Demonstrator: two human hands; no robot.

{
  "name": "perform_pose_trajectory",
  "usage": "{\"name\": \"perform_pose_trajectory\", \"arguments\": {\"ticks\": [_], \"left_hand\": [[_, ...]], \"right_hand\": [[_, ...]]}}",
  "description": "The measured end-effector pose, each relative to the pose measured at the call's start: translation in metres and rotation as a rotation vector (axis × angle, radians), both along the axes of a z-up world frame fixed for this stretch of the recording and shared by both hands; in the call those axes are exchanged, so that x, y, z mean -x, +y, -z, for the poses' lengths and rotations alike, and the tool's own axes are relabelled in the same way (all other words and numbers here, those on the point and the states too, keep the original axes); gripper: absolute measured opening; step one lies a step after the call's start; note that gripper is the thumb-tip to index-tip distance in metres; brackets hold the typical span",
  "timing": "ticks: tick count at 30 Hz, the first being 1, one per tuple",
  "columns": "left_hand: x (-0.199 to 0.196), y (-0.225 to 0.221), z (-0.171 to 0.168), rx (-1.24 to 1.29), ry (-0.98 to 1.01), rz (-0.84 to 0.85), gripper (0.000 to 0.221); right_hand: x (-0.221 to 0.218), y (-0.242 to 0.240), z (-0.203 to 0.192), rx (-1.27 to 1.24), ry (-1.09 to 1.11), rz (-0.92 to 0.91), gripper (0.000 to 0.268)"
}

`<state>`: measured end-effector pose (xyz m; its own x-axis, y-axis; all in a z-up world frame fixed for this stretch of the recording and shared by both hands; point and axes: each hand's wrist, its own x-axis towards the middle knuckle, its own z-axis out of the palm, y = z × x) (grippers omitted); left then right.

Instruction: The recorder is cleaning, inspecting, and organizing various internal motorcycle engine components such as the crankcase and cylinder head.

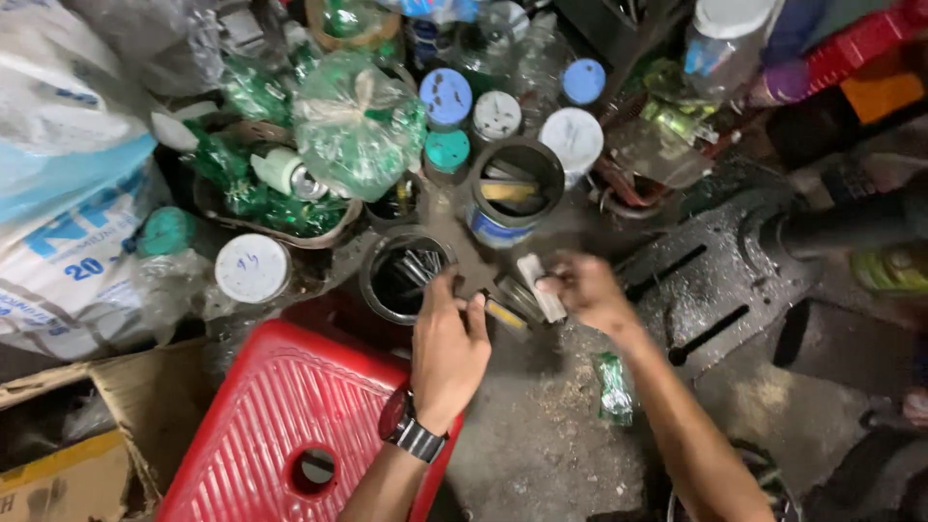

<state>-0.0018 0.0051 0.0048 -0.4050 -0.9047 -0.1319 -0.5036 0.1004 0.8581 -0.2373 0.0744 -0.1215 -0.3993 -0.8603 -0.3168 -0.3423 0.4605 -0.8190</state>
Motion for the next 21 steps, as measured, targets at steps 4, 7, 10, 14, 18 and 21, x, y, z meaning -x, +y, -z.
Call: {"name": "perform_pose_trajectory", "arguments": {"ticks": [4,7,10,14,18,21], "left_hand": [[0.000,0.000,-0.003,0.061,0.030,0.026,0.046],[-0.001,0.003,-0.004,0.039,0.027,0.040,0.047],[0.000,0.001,-0.006,0.033,0.020,0.038,0.045],[-0.001,0.001,-0.005,0.051,0.022,0.034,0.045],[-0.001,0.000,-0.004,0.056,0.041,0.038,0.047],[0.000,-0.001,-0.007,0.026,0.015,0.043,0.050]], "right_hand": [[0.004,0.009,0.062,0.084,0.395,0.036,0.034],[-0.003,-0.003,0.083,0.007,0.459,0.031,0.028],[-0.026,-0.007,0.073,0.179,0.670,-0.048,0.021],[-0.016,-0.011,0.020,0.452,0.655,0.079,0.013],[0.024,-0.087,-0.001,0.554,0.694,-0.031,0.021],[0.032,-0.162,0.015,-0.016,0.780,-0.339,0.023]]}}
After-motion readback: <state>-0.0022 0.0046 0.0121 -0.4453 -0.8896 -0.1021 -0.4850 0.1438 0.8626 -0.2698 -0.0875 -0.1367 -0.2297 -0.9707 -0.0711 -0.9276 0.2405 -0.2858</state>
